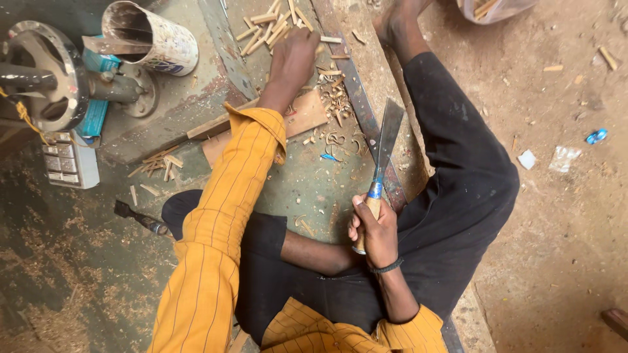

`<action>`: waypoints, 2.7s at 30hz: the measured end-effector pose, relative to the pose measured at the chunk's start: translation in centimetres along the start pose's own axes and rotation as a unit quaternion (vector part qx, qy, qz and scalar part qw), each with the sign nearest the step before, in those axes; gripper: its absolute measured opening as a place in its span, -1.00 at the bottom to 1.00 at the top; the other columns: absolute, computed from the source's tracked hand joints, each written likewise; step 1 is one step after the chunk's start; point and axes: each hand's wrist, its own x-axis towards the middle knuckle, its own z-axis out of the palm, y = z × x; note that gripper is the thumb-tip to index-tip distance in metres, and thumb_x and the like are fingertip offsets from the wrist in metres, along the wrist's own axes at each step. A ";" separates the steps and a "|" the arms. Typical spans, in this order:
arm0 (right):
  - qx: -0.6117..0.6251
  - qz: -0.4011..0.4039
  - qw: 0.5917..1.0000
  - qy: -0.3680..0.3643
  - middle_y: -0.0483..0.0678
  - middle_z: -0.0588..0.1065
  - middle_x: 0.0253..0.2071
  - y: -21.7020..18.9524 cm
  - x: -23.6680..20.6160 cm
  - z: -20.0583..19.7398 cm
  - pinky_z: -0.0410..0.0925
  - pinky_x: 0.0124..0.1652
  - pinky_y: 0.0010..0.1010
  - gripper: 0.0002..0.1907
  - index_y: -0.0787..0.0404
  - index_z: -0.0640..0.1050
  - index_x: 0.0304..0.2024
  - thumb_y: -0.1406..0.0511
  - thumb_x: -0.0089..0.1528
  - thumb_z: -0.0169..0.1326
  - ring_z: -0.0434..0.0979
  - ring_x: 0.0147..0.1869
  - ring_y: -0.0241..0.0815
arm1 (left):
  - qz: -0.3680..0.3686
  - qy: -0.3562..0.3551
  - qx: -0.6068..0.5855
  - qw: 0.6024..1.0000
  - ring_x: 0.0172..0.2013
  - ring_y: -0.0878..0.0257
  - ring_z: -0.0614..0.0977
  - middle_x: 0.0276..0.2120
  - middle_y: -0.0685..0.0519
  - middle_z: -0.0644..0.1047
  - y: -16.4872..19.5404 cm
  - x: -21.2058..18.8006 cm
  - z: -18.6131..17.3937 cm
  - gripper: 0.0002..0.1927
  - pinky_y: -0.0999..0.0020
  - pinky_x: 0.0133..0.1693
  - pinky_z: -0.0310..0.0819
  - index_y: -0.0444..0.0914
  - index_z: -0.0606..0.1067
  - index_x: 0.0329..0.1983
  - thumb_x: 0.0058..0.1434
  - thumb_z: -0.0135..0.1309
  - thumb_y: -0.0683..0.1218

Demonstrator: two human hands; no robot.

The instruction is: The person sits on the floor and uses a chisel to shape small wooden sticks. They hold each stick against a wooden guide and repeatedly scrape the surface with the chisel to remove shavings. The person handles the sticks one at a time, occasionally adjusting their grip or position.

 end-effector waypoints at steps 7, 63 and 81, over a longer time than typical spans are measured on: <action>-0.050 -0.027 0.998 -0.008 -0.13 0.38 -0.59 0.8 -1.4 0.6 0.24 -0.62 -0.51 -0.80 0.27 0.43 -0.24 0.25 0.33 0.10 0.38 -0.64 -0.33 | -0.104 0.049 -0.213 0.970 -0.31 0.13 0.64 -0.30 -0.04 0.56 1.0 -1.3 -4.9 -0.70 0.20 -0.24 0.57 -0.33 0.48 0.06 0.26 0.18 -0.25; -0.184 -0.146 0.971 -0.044 0.07 0.61 -0.23 9.4 -3.5 7.2 0.42 -0.40 -0.51 -0.84 0.33 0.44 -0.11 0.32 0.37 0.03 0.59 -0.34 -0.26 | -0.324 0.260 -0.360 0.836 -0.34 0.23 0.68 -0.33 0.02 0.62 6.4 -36.8 -16.6 -0.90 0.36 -0.29 0.55 -0.29 0.59 -0.27 0.18 0.29 -0.22; -0.238 -0.090 0.967 0.000 -0.02 0.54 -0.40 11.1 -3.1 9.6 0.30 -0.59 -0.54 -0.84 0.27 0.47 -0.11 0.30 0.34 0.07 0.46 -0.56 -0.34 | -0.459 0.342 -0.425 0.701 -0.46 0.30 0.61 -0.39 0.02 0.57 -2.7 -32.6 -5.0 -0.77 0.40 -0.39 0.50 -0.33 0.51 -0.32 0.07 0.36 -0.24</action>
